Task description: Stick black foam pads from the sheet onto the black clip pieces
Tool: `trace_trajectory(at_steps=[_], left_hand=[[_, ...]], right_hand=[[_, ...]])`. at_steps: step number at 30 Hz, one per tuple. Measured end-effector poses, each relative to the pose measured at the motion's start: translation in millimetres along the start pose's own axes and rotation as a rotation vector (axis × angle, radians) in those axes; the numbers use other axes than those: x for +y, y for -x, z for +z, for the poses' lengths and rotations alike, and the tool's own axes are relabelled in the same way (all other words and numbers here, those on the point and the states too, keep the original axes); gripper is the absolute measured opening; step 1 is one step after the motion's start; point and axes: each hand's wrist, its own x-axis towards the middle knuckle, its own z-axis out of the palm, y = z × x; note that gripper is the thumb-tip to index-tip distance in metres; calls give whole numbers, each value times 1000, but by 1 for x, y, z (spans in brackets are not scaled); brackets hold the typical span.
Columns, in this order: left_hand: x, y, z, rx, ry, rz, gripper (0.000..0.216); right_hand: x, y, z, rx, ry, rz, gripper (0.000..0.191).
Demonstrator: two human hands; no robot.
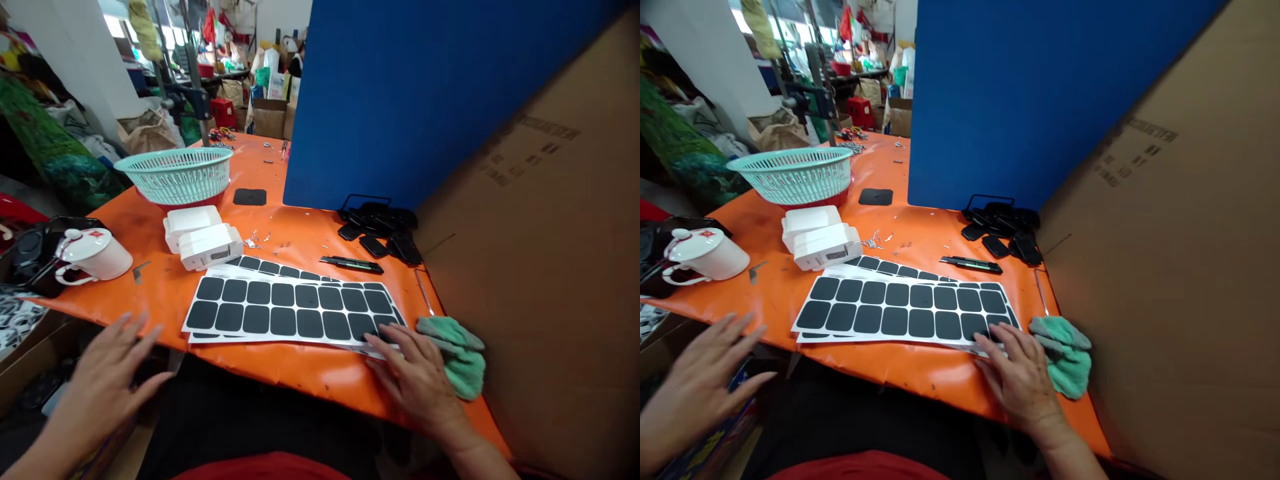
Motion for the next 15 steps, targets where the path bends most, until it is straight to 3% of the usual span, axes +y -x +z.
trace_trajectory(at_steps=[3, 6, 10, 15], left_hand=[[10, -33, 38, -45, -101, 212, 75], [19, -67, 63, -124, -162, 289, 59], [24, -95, 72, -168, -158, 313, 38], [27, -94, 86, -130, -216, 324, 42]], right_hand=[[-3, -1, 10, 3, -22, 28, 33], [1, 3, 20, 32, -4, 81, 37], [1, 10, 26, 52, 36, 114, 37], [-3, 13, 30, 109, 105, 172, 39]])
